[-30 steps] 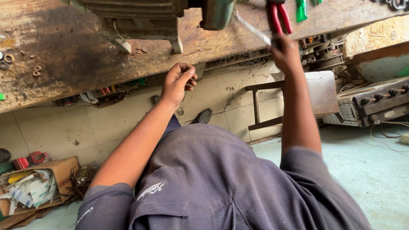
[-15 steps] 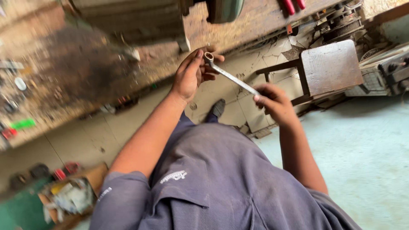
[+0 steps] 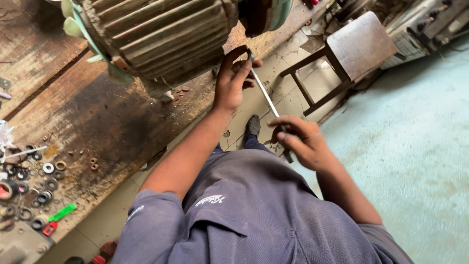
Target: The person works on an electric water pump mounted on a cluttered workbench. They unscrew fasteners with a screwdriver, loosen bolts with a wrench, tap parts with a hammer, lift and reposition the pump housing, and handle the fan cover and small hardware while separating the pump components.
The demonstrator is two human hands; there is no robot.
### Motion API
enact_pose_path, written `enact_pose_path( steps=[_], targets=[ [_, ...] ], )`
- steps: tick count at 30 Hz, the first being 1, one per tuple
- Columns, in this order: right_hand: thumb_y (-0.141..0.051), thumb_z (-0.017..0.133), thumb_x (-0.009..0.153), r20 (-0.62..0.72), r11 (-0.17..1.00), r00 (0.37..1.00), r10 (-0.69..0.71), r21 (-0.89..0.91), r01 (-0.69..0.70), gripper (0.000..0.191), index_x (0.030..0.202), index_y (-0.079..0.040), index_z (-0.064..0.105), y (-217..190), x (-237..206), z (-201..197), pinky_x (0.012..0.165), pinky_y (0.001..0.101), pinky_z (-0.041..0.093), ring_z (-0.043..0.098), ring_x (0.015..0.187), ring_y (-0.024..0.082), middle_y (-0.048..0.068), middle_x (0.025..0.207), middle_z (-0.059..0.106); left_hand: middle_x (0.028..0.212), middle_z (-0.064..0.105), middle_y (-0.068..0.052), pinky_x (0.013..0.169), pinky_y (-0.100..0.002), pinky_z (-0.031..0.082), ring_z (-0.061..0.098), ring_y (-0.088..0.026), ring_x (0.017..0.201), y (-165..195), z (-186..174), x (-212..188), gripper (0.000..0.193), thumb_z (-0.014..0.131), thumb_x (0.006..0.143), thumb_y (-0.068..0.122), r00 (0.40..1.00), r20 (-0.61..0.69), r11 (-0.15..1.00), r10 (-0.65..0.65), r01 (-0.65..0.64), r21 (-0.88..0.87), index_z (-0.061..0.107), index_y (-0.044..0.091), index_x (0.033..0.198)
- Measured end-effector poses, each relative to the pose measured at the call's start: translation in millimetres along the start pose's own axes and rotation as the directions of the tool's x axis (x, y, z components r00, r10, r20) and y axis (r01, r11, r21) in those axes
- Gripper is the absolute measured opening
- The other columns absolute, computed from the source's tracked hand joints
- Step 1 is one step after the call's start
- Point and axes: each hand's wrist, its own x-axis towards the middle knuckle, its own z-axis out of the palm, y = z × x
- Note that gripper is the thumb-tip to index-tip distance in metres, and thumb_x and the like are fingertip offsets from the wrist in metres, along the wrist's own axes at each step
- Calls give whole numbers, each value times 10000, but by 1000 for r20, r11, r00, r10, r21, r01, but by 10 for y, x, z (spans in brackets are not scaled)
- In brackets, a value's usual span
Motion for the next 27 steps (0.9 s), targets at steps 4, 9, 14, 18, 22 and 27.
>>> enact_pose_path(
  steps=[4, 9, 14, 18, 22, 27],
  targets=[
    [-215, 621, 1010, -37, 999, 999, -24, 25, 25, 262, 1140, 8, 664, -177, 69, 92, 574, 233, 498, 597, 659, 71, 58, 908, 713, 1234, 750, -62, 770, -284, 546, 679, -118, 904, 83, -68, -20, 382, 573, 1087, 286, 999, 13, 999, -32, 32, 25, 501, 182, 1446],
    [-351, 699, 994, -3, 957, 973, -230, 178, 227, 491, 1314, -12, 545, -263, 261, 224, 711, 218, 497, 610, 852, 80, 60, 1045, 677, 1508, 590, -69, 856, -304, 557, 651, -159, 1180, 181, -110, -41, 542, 507, 1072, 357, 997, 65, 999, -34, 31, 41, 358, 236, 1578],
    [-189, 710, 940, -11, 995, 997, -81, 58, 82, 319, 1156, -16, 550, -100, 459, 390, 654, 256, 541, 649, 781, 106, 61, 943, 662, 1653, 416, -98, 915, -320, 575, 533, -186, 1369, 213, -99, 17, 612, 486, 1087, 359, 997, 69, 988, -39, 28, 153, 243, 249, 1638],
    [-59, 649, 915, -24, 990, 1000, -7, -141, 4, 128, 1026, -22, 598, 242, 503, 479, 603, 300, 562, 671, 667, 122, 63, 838, 641, 1708, 316, -94, 1040, -363, 518, 476, -198, 1454, 166, -122, 46, 676, 516, 1087, 266, 985, 157, 987, 72, -94, 134, 163, 214, 1660],
    [17, 582, 894, -101, 924, 990, -99, -377, 55, 164, 1043, -46, 611, 723, 599, 576, 657, 351, 553, 669, 729, 226, 108, 859, 638, 1744, 329, -106, 1223, -365, 386, 414, -222, 1542, 101, -141, 58, 723, 567, 1101, 136, 958, 202, 912, 206, -262, 315, 169, 166, 1703],
    [37, 625, 844, -157, 656, 901, -403, -736, 166, 219, 1033, -71, 606, 1222, 890, 579, 665, 459, 533, 657, 825, 363, 137, 948, 634, 1755, 276, -103, 1236, -373, 378, 371, -230, 1556, 33, -90, 97, 756, 574, 1065, 73, 959, 198, 856, 204, -273, 438, 158, 149, 1691]
  ],
)
